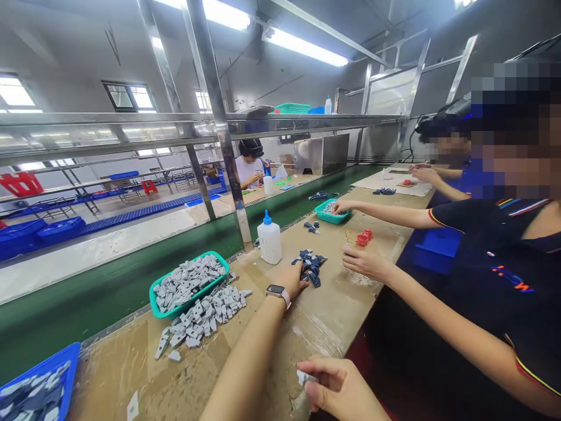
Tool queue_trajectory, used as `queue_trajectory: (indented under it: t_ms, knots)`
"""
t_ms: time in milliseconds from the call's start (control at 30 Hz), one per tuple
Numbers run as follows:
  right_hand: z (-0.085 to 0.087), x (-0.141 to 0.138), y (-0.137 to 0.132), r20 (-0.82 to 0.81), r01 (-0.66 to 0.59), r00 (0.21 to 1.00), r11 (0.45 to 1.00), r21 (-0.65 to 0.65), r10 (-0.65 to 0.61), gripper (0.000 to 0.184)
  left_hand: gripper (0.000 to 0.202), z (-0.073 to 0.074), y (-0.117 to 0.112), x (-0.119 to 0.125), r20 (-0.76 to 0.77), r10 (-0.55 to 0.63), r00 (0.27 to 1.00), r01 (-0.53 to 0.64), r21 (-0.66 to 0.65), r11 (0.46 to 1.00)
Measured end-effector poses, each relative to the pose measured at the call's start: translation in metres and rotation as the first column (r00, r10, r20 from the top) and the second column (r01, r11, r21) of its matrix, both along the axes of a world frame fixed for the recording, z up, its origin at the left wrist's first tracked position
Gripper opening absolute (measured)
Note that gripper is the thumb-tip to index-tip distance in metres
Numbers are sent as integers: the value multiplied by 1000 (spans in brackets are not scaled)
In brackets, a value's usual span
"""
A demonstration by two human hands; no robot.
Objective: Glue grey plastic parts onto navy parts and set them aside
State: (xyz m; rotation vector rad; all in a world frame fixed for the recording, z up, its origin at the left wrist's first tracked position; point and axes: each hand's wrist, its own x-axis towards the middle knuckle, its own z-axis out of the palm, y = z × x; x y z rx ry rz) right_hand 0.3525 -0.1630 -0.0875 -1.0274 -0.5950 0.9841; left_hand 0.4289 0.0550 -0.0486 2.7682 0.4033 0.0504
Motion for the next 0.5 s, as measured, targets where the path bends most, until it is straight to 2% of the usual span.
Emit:
queue_trajectory:
  t_ms: [67, 133, 200, 267, 333, 367, 400, 467, 500]
  knots:
    - [2, 6, 0, 69, -21, 997, 998, -64, 26, 35, 33, 10, -4, -18, 40, 16, 999, -14, -61, 998]
    - [6, 3, -1, 142, -27, 989, 996, -90, 39, 36, 31, 27, -7, -54, 106, 40, 994, -24, -148, 989]
    - [11, -7, -1, 257, -45, 964, 994, -96, 69, 33, 28, 46, -10, -107, 168, 91, 982, -44, -265, 963]
    - [13, -21, 3, 408, -68, 907, 993, -96, 102, 23, 30, 63, -19, -172, 199, 171, 965, -77, -408, 910]
    - [14, -36, 9, 567, -100, 814, 992, -76, 126, 14, 33, 72, -35, -241, 204, 305, 930, -148, -552, 821]
    - [13, -42, 13, 630, -124, 766, 991, -52, 129, 12, 36, 72, -47, -273, 195, 392, 899, -206, -603, 771]
    - [13, -48, 16, 680, -157, 721, 987, -24, 131, 11, 39, 69, -61, -303, 186, 498, 847, -265, -665, 699]
    - [10, -57, 22, 749, -225, 652, 974, 38, 122, 11, 52, 53, -90, -354, 154, 699, 699, -335, -792, 510]
    - [8, -60, 23, 772, -249, 626, 966, 65, 110, 12, 60, 42, -105, -374, 119, 778, 617, -336, -854, 397]
